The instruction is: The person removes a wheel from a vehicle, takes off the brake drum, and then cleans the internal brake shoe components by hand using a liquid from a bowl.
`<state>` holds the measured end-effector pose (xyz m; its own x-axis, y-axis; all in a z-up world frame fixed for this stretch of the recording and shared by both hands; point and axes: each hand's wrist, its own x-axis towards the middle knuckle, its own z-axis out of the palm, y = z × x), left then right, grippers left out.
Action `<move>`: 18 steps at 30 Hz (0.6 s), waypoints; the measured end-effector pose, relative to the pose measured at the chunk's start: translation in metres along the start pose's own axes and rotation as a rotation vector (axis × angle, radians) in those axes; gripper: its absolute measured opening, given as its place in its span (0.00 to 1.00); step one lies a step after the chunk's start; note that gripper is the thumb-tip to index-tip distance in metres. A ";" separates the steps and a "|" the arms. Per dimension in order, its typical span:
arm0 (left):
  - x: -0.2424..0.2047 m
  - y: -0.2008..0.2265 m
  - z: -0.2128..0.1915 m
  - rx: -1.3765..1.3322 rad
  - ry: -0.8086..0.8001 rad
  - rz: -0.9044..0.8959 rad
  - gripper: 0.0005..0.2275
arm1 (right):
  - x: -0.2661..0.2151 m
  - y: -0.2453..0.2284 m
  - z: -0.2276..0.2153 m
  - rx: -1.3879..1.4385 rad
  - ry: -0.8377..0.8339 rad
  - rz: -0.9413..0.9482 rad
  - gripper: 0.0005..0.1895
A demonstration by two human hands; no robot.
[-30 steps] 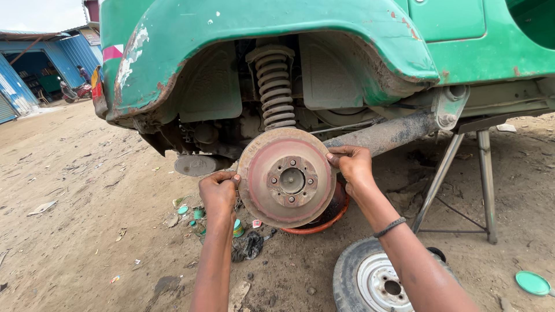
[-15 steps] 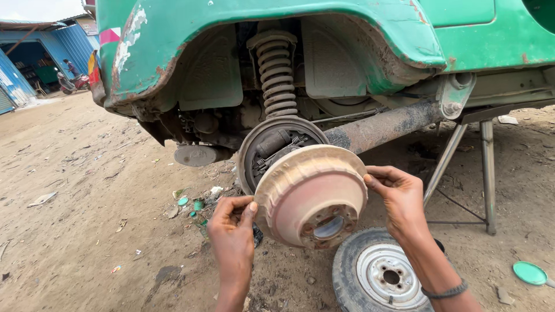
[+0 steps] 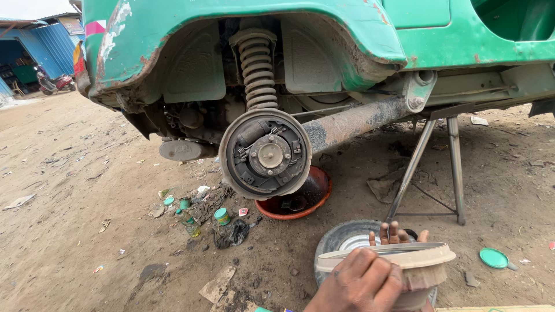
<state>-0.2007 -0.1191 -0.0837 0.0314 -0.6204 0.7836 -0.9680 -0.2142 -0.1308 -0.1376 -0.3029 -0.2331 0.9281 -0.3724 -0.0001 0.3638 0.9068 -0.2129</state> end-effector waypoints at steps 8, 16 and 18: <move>-0.013 0.013 0.001 0.024 0.618 -0.588 0.34 | 0.043 -0.013 -0.027 0.312 -0.703 0.029 0.39; -0.079 0.025 0.034 -1.823 0.838 -1.763 0.28 | 0.006 -0.035 0.033 -0.243 -0.727 -0.145 0.35; -0.082 0.028 0.043 -1.751 0.922 -1.926 0.22 | 0.001 -0.034 0.035 -0.203 -0.669 -0.110 0.35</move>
<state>-0.2196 -0.1067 -0.1776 0.8226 -0.3119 -0.4754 0.5155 0.7618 0.3923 -0.1462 -0.3274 -0.1920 0.7602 -0.1996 0.6183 0.4969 0.7918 -0.3553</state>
